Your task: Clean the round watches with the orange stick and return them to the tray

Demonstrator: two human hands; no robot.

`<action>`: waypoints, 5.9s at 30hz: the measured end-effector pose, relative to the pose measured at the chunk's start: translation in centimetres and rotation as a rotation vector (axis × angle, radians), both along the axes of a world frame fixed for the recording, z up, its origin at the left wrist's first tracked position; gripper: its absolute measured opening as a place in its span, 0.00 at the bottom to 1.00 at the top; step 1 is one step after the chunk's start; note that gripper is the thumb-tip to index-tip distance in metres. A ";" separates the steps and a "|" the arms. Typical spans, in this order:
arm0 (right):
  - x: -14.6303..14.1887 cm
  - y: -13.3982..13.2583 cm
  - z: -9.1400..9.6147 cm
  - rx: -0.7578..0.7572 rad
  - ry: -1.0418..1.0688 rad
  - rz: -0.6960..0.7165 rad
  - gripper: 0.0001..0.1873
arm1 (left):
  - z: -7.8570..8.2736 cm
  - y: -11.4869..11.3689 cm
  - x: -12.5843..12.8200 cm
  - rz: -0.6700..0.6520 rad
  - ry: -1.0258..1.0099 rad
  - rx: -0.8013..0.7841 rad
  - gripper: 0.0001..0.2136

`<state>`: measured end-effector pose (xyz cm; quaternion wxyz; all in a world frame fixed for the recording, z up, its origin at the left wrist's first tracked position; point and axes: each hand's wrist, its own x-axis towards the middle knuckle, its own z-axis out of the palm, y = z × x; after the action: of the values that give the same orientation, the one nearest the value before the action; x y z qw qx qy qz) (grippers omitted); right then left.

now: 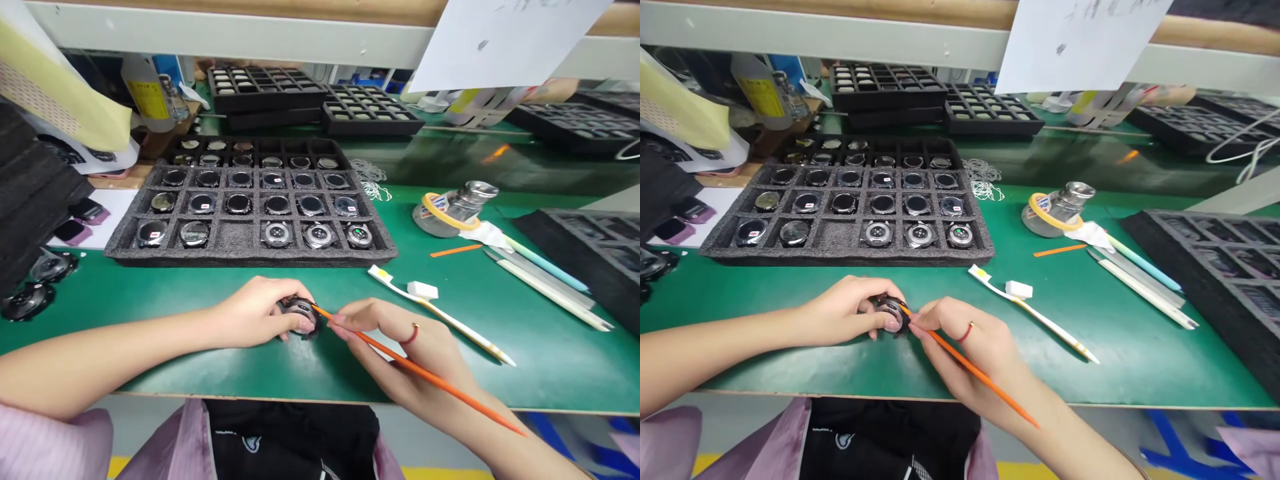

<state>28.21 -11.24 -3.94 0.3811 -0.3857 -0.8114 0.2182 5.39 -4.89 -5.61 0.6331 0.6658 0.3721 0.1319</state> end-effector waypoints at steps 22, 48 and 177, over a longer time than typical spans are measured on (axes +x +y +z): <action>-2.4 -2.8 -3.5 0.054 0.187 -0.248 0.12 | -0.2 0.0 0.2 -0.014 -0.002 0.053 0.08; -3.2 -5.3 -4.5 0.016 0.274 -0.341 0.14 | 0.9 -0.5 0.4 -0.082 0.028 0.103 0.05; -3.0 -1.8 -3.3 0.015 0.277 -0.259 0.08 | 0.9 1.1 -0.6 -0.091 -0.007 0.003 0.10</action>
<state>25.22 -13.05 -7.26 0.5169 -0.4506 -0.6962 0.2123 4.77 -3.76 -4.75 0.6388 0.6826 0.3388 0.1060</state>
